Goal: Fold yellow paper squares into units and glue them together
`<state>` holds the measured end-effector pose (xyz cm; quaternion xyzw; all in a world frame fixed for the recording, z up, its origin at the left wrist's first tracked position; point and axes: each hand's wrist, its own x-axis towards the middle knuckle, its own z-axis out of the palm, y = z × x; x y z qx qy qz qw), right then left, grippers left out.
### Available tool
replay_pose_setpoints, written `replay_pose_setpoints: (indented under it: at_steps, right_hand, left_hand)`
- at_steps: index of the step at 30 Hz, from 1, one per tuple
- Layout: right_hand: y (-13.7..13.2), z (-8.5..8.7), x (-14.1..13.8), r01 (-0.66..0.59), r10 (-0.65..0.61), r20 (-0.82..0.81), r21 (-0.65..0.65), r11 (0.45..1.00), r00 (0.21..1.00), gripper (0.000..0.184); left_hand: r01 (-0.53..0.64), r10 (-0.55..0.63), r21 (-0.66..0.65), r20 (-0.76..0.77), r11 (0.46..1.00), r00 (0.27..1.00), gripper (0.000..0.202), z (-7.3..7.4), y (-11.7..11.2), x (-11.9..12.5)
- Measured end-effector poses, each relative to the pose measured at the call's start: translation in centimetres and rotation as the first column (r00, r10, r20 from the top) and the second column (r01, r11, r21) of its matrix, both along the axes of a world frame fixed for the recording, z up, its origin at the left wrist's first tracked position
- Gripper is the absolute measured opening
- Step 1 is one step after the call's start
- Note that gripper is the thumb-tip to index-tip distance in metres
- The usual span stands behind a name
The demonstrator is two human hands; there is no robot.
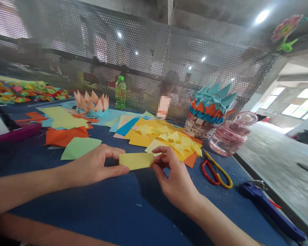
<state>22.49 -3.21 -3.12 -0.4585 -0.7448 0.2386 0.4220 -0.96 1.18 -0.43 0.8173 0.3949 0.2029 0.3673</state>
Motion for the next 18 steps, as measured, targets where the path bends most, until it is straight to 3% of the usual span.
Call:
replay_pose_setpoints:
  at_steps: [7,11,14,18]
  right_hand:
    - [0.15,-0.16,0.48,0.036,-0.038,0.041,0.055,0.998,0.998,0.019]
    - [-0.14,0.15,0.34,0.093,-0.112,0.113,0.164,0.982,0.987,0.017]
    - [-0.42,0.37,0.06,0.034,-0.090,0.207,0.262,0.965,0.974,0.017]
    - [-0.55,0.36,-0.09,-0.020,-0.059,0.261,0.292,0.956,0.963,0.013]
  left_hand:
    - [-0.012,0.012,0.002,-0.040,1.000,0.999,0.029,-0.16,-0.08,0.06]
    - [0.038,-0.035,0.100,-0.036,0.994,0.999,0.032,-0.44,-0.14,0.08]
    - [0.076,-0.071,0.162,-0.034,0.984,0.997,0.034,-0.68,-0.17,0.08]
    - [0.080,-0.073,0.191,-0.046,0.978,0.996,0.034,-0.83,-0.14,0.12]
